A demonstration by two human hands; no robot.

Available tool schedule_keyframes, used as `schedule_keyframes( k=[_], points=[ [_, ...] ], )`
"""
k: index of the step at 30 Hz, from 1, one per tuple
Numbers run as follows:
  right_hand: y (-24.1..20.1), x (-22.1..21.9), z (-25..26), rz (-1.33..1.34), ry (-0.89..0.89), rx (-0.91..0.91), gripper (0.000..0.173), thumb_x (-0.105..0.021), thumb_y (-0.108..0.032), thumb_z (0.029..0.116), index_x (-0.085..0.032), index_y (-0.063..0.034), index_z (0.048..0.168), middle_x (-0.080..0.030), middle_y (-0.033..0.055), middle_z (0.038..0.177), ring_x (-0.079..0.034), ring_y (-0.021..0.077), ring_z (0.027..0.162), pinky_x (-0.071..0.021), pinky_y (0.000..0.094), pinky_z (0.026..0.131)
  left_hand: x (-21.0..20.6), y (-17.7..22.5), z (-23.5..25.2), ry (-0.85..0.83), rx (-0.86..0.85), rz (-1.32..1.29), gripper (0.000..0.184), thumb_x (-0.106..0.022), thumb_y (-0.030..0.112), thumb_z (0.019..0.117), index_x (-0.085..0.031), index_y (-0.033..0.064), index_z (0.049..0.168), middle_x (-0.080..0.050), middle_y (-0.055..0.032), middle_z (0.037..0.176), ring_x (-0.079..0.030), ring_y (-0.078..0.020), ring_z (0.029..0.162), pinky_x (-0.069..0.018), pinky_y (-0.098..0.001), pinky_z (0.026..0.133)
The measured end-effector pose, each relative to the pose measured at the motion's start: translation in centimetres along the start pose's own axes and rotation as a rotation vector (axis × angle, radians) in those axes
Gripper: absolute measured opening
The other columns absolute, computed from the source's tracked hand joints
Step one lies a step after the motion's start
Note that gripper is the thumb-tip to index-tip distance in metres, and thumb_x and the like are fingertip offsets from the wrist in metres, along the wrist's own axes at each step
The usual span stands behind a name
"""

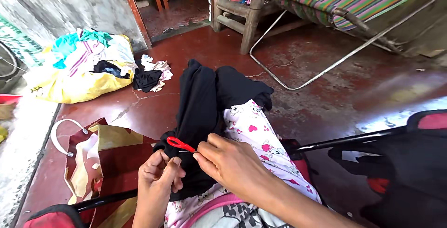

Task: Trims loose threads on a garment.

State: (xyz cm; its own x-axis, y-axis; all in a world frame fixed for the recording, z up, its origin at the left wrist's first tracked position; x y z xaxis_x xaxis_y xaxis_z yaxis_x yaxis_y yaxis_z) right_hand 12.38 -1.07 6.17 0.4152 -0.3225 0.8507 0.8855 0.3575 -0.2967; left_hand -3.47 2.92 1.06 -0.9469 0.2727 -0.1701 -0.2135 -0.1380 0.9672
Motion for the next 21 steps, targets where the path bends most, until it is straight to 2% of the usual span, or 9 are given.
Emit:
schedule_keyframes(
  k=[18, 21],
  points=[
    [-0.9, 0.0, 0.8, -0.055, -0.168, -0.021, 0.029, -0.052, -0.032, 0.1014, -0.069, -0.0175, 0.083, -0.052, -0.0005, 0.07, -0.056, 0.012, 0.057, -0.0425, 0.0268, 0.045, 0.2, 0.1, -0.3, 0.027, 0.014, -0.004, 0.01, -0.062, 0.005, 0.0946, -0.065, 0.0053, 0.085, -0.067, -0.004, 0.064, -0.06, -0.0058, 0.046, -0.0488, -0.0185, 0.041],
    [-1.6, -0.3, 1.2, -0.064, -0.199, -0.034, 0.026, -0.056, -0.031, 0.1, -0.072, -0.0163, 0.086, -0.056, 0.002, 0.072, -0.06, 0.0155, 0.059, -0.046, 0.0301, 0.045, 0.2, 0.0, -0.4, 0.006, 0.018, 0.013, 0.01, -0.062, 0.006, 0.0949, -0.067, 0.0051, 0.086, -0.067, -0.0044, 0.065, -0.059, -0.0062, 0.046, -0.0487, -0.0188, 0.041]
  ],
)
Point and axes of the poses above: each hand's wrist, its own z-axis towards the middle knuckle, its own x-axis out of the back of the hand, y = z × x, the point moved 9 cm from there along z, towards the middle knuckle
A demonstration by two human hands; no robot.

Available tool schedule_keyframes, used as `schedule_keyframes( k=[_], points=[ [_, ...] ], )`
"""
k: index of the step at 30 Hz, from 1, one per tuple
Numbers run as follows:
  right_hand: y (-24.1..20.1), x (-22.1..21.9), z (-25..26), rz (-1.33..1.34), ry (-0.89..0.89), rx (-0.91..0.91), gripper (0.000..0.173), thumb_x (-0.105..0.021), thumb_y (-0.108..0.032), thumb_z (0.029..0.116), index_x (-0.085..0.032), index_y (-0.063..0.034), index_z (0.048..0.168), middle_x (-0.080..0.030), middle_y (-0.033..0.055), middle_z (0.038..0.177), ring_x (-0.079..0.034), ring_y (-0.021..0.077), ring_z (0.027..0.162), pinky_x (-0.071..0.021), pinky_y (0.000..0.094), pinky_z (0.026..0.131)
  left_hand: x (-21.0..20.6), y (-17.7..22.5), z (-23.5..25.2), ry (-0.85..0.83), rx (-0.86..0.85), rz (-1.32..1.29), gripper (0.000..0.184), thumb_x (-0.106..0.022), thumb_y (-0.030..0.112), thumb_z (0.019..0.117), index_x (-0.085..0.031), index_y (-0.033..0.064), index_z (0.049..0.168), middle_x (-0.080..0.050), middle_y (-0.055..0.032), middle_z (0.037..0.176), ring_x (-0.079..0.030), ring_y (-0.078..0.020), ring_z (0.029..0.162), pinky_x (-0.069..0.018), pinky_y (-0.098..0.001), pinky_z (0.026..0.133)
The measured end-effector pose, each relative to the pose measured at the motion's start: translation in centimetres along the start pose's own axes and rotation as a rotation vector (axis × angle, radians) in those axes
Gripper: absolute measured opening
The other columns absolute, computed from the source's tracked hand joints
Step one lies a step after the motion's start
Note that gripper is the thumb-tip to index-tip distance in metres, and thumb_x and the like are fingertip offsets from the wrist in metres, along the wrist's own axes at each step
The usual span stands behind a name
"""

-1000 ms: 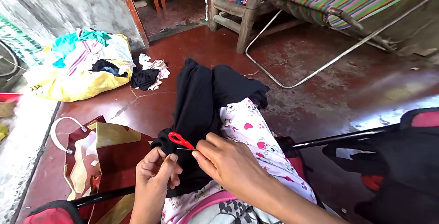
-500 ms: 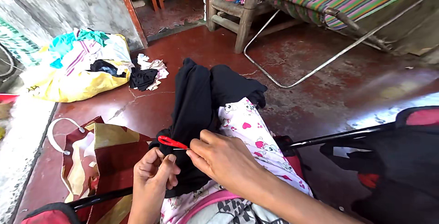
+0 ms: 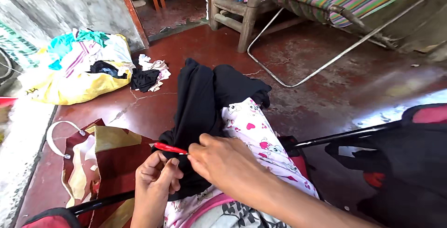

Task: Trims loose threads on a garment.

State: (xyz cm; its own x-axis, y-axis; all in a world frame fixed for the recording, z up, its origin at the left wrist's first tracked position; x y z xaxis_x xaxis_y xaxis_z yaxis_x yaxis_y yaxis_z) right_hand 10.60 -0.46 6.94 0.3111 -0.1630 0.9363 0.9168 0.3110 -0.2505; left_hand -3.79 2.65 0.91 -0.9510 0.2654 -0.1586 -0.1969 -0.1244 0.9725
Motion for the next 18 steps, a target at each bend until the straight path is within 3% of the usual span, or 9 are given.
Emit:
schedule_keyframes(
  k=[3, 6, 11, 14, 18],
  points=[
    [-0.2, -0.2, 0.5, 0.027, -0.083, 0.002, 0.028, -0.053, -0.031, 0.103, -0.071, -0.0146, 0.09, -0.058, 0.0038, 0.076, -0.062, 0.0178, 0.063, -0.0474, 0.0324, 0.049, 0.2, 0.1, 0.0, 0.017, 0.012, -0.01, 0.009, -0.062, 0.005, 0.0942, -0.066, 0.0055, 0.086, -0.067, -0.0036, 0.065, -0.06, -0.0058, 0.046, -0.0489, -0.0187, 0.04],
    [0.1, 0.4, 0.1, 0.002, -0.036, 0.015, 0.028, -0.054, -0.032, 0.101, -0.071, -0.0172, 0.085, -0.056, 0.0008, 0.071, -0.059, 0.0143, 0.058, -0.0445, 0.0295, 0.045, 0.2, 0.2, 0.0, 0.0, 0.007, -0.023, 0.009, -0.063, 0.006, 0.0947, -0.067, 0.0054, 0.087, -0.067, -0.0041, 0.065, -0.06, -0.0057, 0.047, -0.049, -0.0185, 0.041],
    [-0.3, -0.4, 0.6, 0.052, -0.043, 0.046, 0.027, -0.053, -0.03, 0.102, -0.07, -0.016, 0.086, -0.056, 0.0017, 0.072, -0.059, 0.015, 0.06, -0.0449, 0.0304, 0.047, 0.1, 0.3, -0.1, 0.005, -0.008, -0.036, 0.009, -0.063, 0.005, 0.0942, -0.067, 0.0058, 0.087, -0.067, -0.0031, 0.065, -0.059, -0.0049, 0.047, -0.0484, -0.018, 0.041],
    [1.6, 1.4, 0.3, 0.137, 0.061, 0.021, 0.024, -0.058, -0.031, 0.0994, -0.071, -0.0171, 0.084, -0.055, -0.0008, 0.071, -0.057, 0.0123, 0.057, -0.0454, 0.0304, 0.045, 0.4, 0.5, 0.1, -0.004, -0.016, -0.063, 0.009, -0.063, 0.006, 0.0956, -0.067, 0.0059, 0.088, -0.068, -0.004, 0.066, -0.061, -0.0052, 0.048, -0.0496, -0.0182, 0.042],
    [3.8, 2.7, 0.5, 0.195, 0.141, -0.038, 0.025, -0.056, -0.04, 0.1023, -0.069, -0.0196, 0.095, -0.053, -0.0049, 0.077, -0.055, 0.0069, 0.061, -0.0456, 0.0258, 0.048, 0.0, 0.4, 0.3, -0.02, -0.028, -0.038, 0.009, -0.063, 0.007, 0.0965, -0.066, 0.0059, 0.088, -0.069, -0.0051, 0.067, -0.062, -0.0069, 0.049, -0.0507, -0.0192, 0.043]
  ],
)
Point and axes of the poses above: each hand's wrist, its own z-axis towards the middle knuckle, its own x-axis out of the back of the hand, y = z × x, the point moved 9 cm from there along z, towards the middle knuckle
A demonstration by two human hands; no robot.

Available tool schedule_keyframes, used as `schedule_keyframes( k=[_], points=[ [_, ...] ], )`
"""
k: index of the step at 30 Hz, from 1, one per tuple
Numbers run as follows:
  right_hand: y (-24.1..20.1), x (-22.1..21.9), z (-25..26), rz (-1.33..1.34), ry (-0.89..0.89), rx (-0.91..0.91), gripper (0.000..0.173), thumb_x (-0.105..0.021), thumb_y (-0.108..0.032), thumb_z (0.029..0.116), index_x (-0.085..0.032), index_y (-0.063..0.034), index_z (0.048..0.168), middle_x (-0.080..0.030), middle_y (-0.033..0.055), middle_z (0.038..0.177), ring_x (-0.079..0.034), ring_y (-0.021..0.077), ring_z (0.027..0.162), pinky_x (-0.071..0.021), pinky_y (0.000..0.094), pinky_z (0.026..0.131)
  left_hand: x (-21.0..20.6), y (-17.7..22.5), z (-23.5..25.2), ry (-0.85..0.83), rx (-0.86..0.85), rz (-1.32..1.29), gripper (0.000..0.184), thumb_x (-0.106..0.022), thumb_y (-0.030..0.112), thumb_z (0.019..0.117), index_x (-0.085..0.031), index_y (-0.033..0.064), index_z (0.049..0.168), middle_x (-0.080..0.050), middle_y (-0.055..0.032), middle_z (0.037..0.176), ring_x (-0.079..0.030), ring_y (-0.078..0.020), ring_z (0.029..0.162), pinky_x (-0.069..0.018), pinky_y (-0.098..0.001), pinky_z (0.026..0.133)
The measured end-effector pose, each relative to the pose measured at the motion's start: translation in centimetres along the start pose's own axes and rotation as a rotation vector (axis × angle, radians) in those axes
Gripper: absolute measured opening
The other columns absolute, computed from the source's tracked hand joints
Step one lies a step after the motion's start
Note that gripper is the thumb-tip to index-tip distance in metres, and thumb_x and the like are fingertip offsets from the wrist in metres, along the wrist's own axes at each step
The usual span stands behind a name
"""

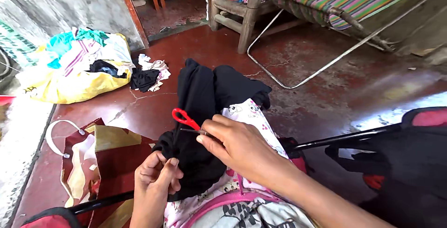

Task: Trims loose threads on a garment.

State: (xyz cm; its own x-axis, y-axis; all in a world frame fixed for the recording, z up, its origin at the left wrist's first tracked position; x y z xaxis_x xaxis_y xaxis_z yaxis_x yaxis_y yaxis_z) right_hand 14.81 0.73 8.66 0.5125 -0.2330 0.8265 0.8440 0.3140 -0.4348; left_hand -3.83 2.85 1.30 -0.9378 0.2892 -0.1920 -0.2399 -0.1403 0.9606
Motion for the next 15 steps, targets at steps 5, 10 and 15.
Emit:
schedule_keyframes(
  k=[5, 10, 15],
  points=[
    [-0.8, -1.4, -0.1, -0.07, -0.092, 0.06, 0.036, -0.049, -0.041, 0.1053, -0.067, -0.0179, 0.084, -0.05, -0.004, 0.073, -0.053, 0.0075, 0.057, -0.0415, 0.0246, 0.045, -0.1, 0.0, -0.2, 0.0, -0.014, 0.045, 0.009, -0.063, 0.008, 0.0966, -0.065, 0.006, 0.088, -0.068, -0.0042, 0.068, -0.062, -0.0068, 0.049, -0.0509, -0.0195, 0.043],
    [-1.0, -2.1, -0.4, -0.09, -0.181, 0.071, 0.037, -0.05, -0.041, 0.1044, -0.067, -0.0185, 0.08, -0.051, -0.0038, 0.07, -0.054, 0.0085, 0.059, -0.0405, 0.0263, 0.047, 0.0, -0.2, -0.1, -0.002, -0.008, 0.049, 0.009, -0.063, 0.008, 0.0957, -0.066, 0.0071, 0.087, -0.068, -0.0032, 0.067, -0.061, -0.0061, 0.048, -0.0505, -0.0188, 0.042],
    [-1.6, -2.6, -0.2, -0.101, -0.187, 0.098, 0.038, -0.049, -0.04, 0.1046, -0.066, -0.0181, 0.079, -0.05, -0.0034, 0.069, -0.053, 0.0087, 0.058, -0.039, 0.0259, 0.046, 0.1, -0.4, -0.1, -0.007, -0.002, 0.036, 0.008, -0.064, 0.009, 0.0959, -0.066, 0.0064, 0.088, -0.068, -0.0031, 0.067, -0.062, -0.006, 0.049, -0.0509, -0.0189, 0.043]
  ],
)
Point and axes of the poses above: each hand's wrist, its own z-axis towards the middle knuckle, its own x-axis out of the back of the hand, y = z × x, the point moved 9 cm from there along z, towards the middle knuckle
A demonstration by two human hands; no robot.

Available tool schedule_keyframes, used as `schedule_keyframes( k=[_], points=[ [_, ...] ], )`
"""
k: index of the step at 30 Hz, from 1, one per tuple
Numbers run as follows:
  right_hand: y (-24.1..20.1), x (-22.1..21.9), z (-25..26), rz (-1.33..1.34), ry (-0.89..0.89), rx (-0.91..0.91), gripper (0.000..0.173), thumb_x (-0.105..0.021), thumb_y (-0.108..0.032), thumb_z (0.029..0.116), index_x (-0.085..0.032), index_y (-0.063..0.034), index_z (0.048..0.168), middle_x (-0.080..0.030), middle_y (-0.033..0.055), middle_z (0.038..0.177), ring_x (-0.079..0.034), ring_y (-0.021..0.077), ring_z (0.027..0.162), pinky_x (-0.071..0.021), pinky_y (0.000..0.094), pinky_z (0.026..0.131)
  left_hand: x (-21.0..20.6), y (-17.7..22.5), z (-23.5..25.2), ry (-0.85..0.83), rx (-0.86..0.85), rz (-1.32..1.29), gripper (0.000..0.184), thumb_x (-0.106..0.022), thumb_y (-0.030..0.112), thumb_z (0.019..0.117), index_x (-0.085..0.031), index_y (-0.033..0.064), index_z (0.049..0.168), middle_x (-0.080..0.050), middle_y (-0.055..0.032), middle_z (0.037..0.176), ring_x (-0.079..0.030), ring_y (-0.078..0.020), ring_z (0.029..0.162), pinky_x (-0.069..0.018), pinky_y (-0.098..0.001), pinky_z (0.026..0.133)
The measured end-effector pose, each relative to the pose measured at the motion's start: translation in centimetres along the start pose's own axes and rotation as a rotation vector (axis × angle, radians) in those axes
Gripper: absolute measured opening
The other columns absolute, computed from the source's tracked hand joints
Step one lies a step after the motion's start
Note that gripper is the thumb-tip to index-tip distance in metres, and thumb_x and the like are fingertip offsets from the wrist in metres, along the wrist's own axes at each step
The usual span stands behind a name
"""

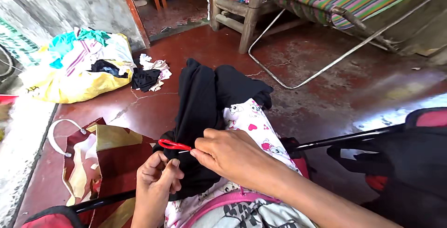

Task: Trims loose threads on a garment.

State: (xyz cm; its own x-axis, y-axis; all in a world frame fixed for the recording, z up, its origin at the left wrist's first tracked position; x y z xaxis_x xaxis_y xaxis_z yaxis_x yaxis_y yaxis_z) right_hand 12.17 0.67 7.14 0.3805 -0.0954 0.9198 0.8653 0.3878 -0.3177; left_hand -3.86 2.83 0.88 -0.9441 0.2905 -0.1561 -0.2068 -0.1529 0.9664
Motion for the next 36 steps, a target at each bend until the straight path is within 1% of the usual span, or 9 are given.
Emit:
schedule_keyframes(
  k=[9, 14, 16, 18, 23, 27, 31, 34, 36],
  points=[
    [-0.6, 0.2, 0.0, -0.076, 0.062, 0.087, 0.035, -0.052, -0.038, 0.1026, -0.07, -0.0187, 0.08, -0.051, -0.0025, 0.069, -0.054, 0.01, 0.058, -0.0393, 0.0255, 0.045, 0.0, -0.2, 0.0, 0.012, 0.03, -0.059, 0.008, -0.065, 0.008, 0.0951, -0.067, 0.0062, 0.088, -0.068, -0.0038, 0.066, -0.061, -0.0055, 0.048, -0.0497, -0.0181, 0.042],
    [-1.1, -0.8, 0.7, -0.036, 0.014, 0.097, 0.035, -0.052, -0.037, 0.1031, -0.07, -0.0172, 0.08, -0.052, -0.0006, 0.07, -0.056, 0.012, 0.059, -0.0423, 0.0279, 0.047, 0.3, -0.3, -0.2, 0.067, 0.046, -0.063, 0.008, -0.063, 0.004, 0.0937, -0.067, 0.0054, 0.087, -0.068, -0.0037, 0.065, -0.06, -0.0052, 0.046, -0.0487, -0.0181, 0.041],
    [-1.0, -0.6, 0.7, -0.015, -0.013, 0.1, 0.036, -0.051, -0.036, 0.1037, -0.068, -0.0161, 0.078, -0.051, -0.0006, 0.068, -0.055, 0.0119, 0.058, -0.0414, 0.0283, 0.047, 0.5, -0.2, -0.2, 0.076, 0.051, -0.072, 0.008, -0.064, 0.004, 0.093, -0.067, 0.006, 0.086, -0.067, -0.0034, 0.064, -0.06, -0.005, 0.046, -0.0485, -0.018, 0.04],
    [-0.9, -0.1, 0.7, -0.034, -0.021, 0.09, 0.036, -0.052, -0.037, 0.1027, -0.068, -0.0179, 0.077, -0.05, -0.0023, 0.066, -0.054, 0.0102, 0.056, -0.0398, 0.0272, 0.046, 0.4, -0.1, -0.2, 0.06, 0.054, -0.084, 0.008, -0.066, 0.006, 0.0935, -0.068, 0.006, 0.086, -0.067, -0.0033, 0.065, -0.06, -0.0047, 0.047, -0.0487, -0.0181, 0.041],
    [-1.5, -1.2, 1.3, 0.002, -0.08, 0.087, 0.036, -0.051, -0.035, 0.1045, -0.068, -0.0145, 0.082, -0.054, 0.0013, 0.069, -0.058, 0.015, 0.061, -0.044, 0.0314, 0.049, 0.7, -0.1, -0.3, 0.111, 0.069, -0.073, 0.009, -0.062, 0.002, 0.0918, -0.067, 0.0061, 0.085, -0.067, -0.0029, 0.064, -0.059, -0.0043, 0.046, -0.0474, -0.0174, 0.039],
    [-1.0, -0.4, 0.8, 0.009, -0.041, 0.079, 0.035, -0.052, -0.036, 0.1024, -0.068, -0.0173, 0.078, -0.052, -0.002, 0.066, -0.055, 0.0113, 0.058, -0.0419, 0.0291, 0.047, 0.3, 0.3, -0.3, 0.078, 0.063, -0.106, 0.008, -0.065, 0.004, 0.0928, -0.067, 0.0063, 0.085, -0.066, -0.0029, 0.065, -0.059, -0.0041, 0.046, -0.0475, -0.0173, 0.04],
    [-1.2, -1.5, 1.1, 0.06, -0.049, 0.094, 0.036, -0.051, -0.035, 0.1039, -0.067, -0.015, 0.079, -0.052, -0.0001, 0.067, -0.055, 0.0133, 0.059, -0.0422, 0.0304, 0.049, 0.7, 0.4, -0.4, 0.119, 0.067, -0.1, 0.01, -0.063, 0.002, 0.0915, -0.067, 0.0063, 0.084, -0.066, -0.0026, 0.063, -0.058, -0.0043, 0.045, -0.0467, -0.0174, 0.038],
    [0.2, -0.2, 0.1, 0.059, 0.029, 0.092, 0.034, -0.053, -0.034, 0.102, -0.069, -0.0165, 0.077, -0.052, -0.0018, 0.066, -0.055, 0.0109, 0.056, -0.0416, 0.0289, 0.046, 1.2, 1.2, -0.4, 0.106, 0.054, -0.14, 0.008, -0.066, 0.008, 0.0937, -0.068, 0.0086, 0.086, -0.067, -0.0023, 0.065, -0.059, -0.0032, 0.047, -0.0465, -0.0163, 0.04],
    [1.4, 1.5, -0.3, 0.102, 0.113, 0.059, 0.034, -0.054, -0.039, 0.1022, -0.067, -0.0185, 0.078, -0.05, -0.0049, 0.068, -0.051, 0.0066, 0.056, -0.0403, 0.0254, 0.046, 0.8, 1.4, -0.1, 0.079, 0.044, -0.155, 0.009, -0.065, 0.008, 0.0946, -0.067, 0.0091, 0.086, -0.067, -0.0027, 0.065, -0.059, -0.0034, 0.047, -0.0471, -0.0165, 0.04]
  ],
)
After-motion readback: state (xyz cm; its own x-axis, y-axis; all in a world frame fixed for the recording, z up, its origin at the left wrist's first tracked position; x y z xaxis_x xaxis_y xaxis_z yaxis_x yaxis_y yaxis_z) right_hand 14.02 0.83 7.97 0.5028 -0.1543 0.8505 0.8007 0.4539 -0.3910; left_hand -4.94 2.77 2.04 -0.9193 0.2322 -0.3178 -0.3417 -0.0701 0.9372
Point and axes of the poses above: each hand's wrist, its own z-axis towards the middle knuckle, its own x-axis out of the back of the hand, y = z × x, the point moved 9 cm from there along z, towards the middle knuckle
